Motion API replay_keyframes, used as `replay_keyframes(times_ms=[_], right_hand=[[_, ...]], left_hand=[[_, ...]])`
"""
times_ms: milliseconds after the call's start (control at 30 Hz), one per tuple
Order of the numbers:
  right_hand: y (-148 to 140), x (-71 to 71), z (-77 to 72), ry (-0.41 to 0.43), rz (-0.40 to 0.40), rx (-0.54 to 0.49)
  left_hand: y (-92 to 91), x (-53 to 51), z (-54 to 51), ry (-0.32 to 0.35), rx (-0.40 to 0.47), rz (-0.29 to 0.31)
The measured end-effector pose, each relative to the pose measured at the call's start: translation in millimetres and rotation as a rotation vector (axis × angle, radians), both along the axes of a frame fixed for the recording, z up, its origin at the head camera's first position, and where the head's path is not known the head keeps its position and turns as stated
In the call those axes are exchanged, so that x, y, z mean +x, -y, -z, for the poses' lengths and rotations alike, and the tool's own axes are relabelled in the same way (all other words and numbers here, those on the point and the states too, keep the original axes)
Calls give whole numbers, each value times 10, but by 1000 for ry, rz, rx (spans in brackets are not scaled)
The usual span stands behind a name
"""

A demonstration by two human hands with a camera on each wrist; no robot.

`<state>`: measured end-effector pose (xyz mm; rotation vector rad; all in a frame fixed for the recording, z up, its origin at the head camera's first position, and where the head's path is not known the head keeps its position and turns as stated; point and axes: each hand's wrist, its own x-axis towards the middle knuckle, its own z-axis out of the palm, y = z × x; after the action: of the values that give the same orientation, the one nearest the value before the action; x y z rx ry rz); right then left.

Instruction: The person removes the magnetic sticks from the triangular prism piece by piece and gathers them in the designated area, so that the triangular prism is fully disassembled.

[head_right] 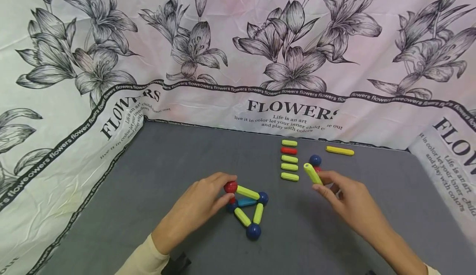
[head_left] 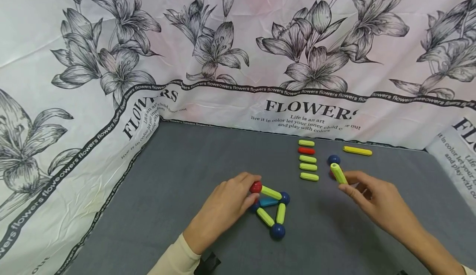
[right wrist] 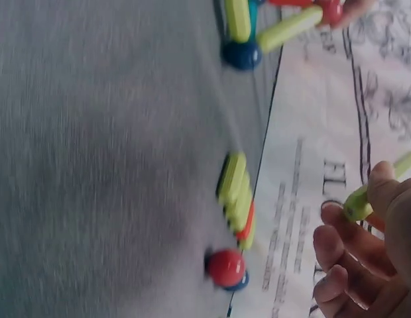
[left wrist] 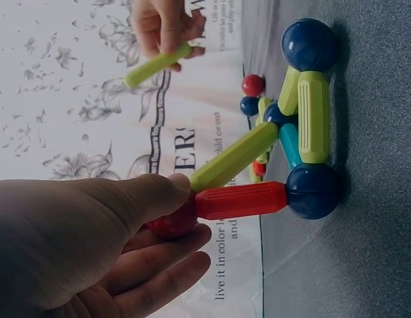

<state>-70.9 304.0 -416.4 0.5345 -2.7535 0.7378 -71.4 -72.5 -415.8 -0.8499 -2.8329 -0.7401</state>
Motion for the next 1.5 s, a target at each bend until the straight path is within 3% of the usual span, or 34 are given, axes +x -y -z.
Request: replay_keyframes(times_ms=[200, 433, 1033, 1500], right_hand=[[-285, -194, 52, -125, 72, 58], [-563, -436, 137, -167, 102, 164], [-919, -977, 373, 14, 174, 335], [-1031, -1143, 460, 101, 202, 377]], left_hand=[[-2, 2, 3, 8, -12, 1], [1, -3, 8, -15, -6, -3], [2, -8, -6, 18, -11, -9], [-5, -14, -12, 18, -25, -14]])
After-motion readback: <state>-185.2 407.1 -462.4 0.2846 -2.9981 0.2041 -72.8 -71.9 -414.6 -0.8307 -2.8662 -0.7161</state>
